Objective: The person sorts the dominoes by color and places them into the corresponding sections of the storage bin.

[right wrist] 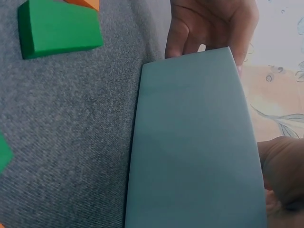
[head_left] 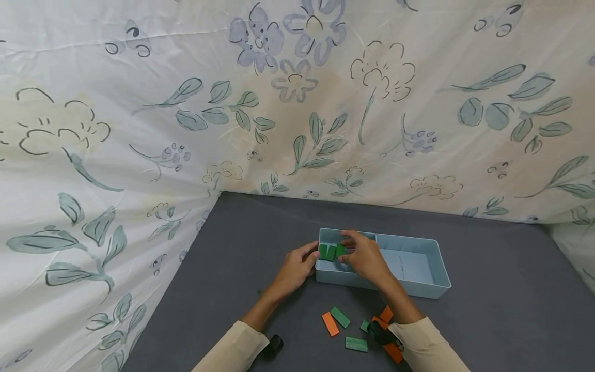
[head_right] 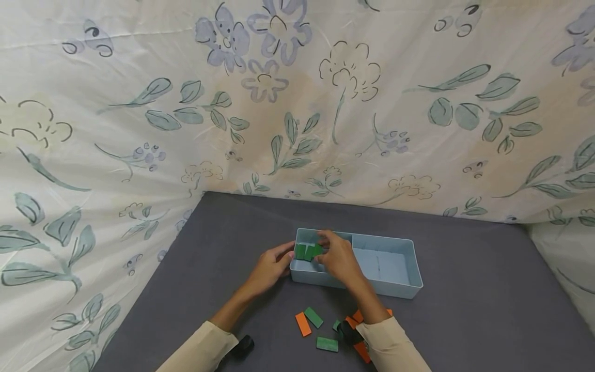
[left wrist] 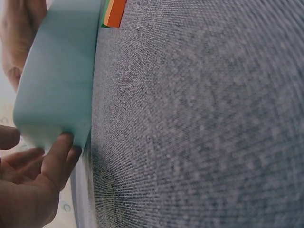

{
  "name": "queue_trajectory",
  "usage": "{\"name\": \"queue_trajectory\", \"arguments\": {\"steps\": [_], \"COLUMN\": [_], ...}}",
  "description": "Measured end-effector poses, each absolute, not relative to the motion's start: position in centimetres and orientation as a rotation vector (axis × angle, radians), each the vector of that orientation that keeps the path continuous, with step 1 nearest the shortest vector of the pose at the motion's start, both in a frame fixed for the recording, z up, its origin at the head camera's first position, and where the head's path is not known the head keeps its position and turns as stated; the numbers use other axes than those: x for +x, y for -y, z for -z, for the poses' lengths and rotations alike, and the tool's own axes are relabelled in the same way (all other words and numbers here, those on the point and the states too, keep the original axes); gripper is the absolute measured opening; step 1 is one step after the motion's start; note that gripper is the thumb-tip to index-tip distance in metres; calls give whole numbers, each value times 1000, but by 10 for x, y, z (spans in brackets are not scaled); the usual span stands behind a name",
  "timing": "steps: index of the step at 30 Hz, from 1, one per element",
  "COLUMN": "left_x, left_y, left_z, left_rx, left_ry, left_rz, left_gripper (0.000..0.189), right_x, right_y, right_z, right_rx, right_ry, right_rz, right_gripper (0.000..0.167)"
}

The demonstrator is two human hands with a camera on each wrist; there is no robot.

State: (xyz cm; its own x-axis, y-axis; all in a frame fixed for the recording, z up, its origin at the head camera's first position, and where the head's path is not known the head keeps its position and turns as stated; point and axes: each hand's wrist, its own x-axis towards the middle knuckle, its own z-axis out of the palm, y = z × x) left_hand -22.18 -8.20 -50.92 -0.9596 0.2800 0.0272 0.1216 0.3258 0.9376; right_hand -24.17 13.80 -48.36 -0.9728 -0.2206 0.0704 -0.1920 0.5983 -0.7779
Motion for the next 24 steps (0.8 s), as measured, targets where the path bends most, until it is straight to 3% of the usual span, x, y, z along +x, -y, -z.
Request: {"name": "queue_trajectory", "arguments": {"steps": [24], "left_x": [-219], "left_y": [81], "left_z": [507], "left_rx": [371], "left_ry": [-2438], "left_rz": [-1732], "left_gripper": [47], "right_x": [-240], "right_y": [-141], "right_z": [484], "right_rx": [-393], "right_ry": [-2750], "right_rz": [1449], "right_gripper": [61]}}
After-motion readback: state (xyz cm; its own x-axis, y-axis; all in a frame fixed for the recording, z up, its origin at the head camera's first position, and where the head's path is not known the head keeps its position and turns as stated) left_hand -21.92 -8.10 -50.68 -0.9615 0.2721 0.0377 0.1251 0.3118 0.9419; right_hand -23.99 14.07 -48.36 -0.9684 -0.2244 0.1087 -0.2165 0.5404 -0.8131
